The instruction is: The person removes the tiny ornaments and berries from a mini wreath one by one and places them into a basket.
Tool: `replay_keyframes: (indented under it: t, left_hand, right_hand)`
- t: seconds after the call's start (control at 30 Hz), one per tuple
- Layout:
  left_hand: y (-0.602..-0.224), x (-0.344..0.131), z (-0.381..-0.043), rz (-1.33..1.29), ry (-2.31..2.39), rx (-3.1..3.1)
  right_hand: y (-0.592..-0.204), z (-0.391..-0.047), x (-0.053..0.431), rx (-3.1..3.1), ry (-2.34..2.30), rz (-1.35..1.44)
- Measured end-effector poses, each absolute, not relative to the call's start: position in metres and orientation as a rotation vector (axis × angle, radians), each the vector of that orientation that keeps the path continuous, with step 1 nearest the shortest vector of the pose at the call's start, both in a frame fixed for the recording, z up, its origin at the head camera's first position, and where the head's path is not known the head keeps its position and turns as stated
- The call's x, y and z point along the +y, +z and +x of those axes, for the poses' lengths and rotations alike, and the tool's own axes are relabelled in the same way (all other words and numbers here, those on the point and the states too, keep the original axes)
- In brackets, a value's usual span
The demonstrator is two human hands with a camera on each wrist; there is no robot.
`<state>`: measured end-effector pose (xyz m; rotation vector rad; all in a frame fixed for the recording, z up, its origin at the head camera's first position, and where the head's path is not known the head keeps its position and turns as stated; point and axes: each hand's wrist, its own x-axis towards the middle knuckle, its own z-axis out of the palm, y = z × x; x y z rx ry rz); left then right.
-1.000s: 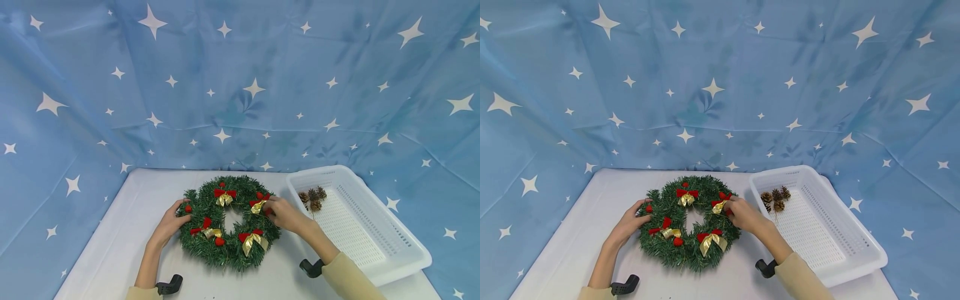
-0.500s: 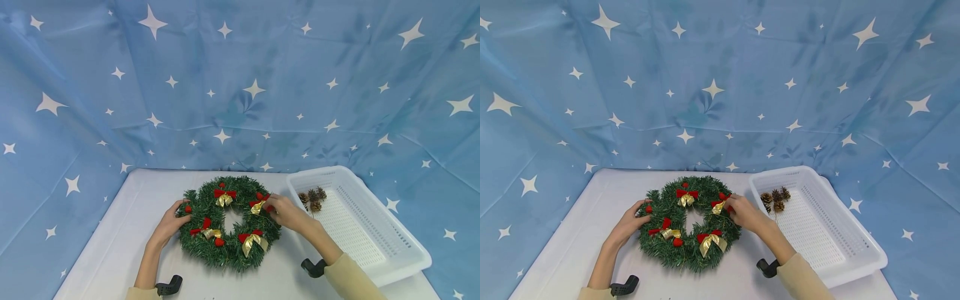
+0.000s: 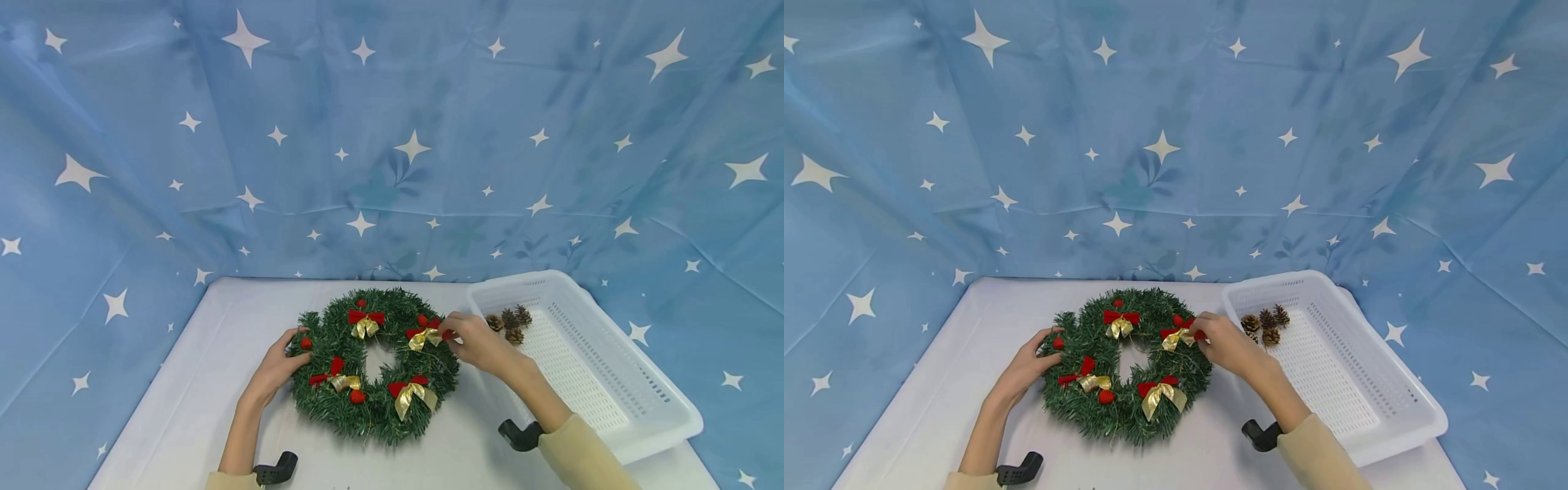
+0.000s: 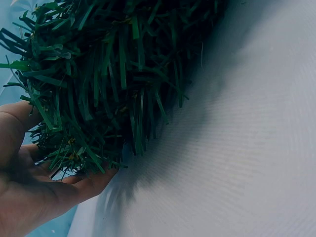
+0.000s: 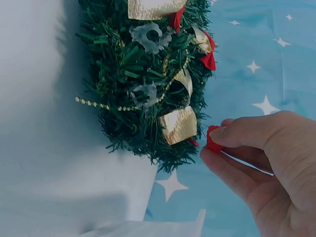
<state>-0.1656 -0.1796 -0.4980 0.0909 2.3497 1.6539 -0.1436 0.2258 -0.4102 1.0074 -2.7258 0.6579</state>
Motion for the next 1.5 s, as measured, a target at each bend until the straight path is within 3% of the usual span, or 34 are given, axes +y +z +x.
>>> replay_keyframes:
  t: [1.5]
  left_hand:
    - [-0.497, -0.180, -0.167, 0.099, 1.638, 2.367]
  right_hand:
    - [-0.388, -0.154, 0.288, -2.793, 0.725, 0.710]
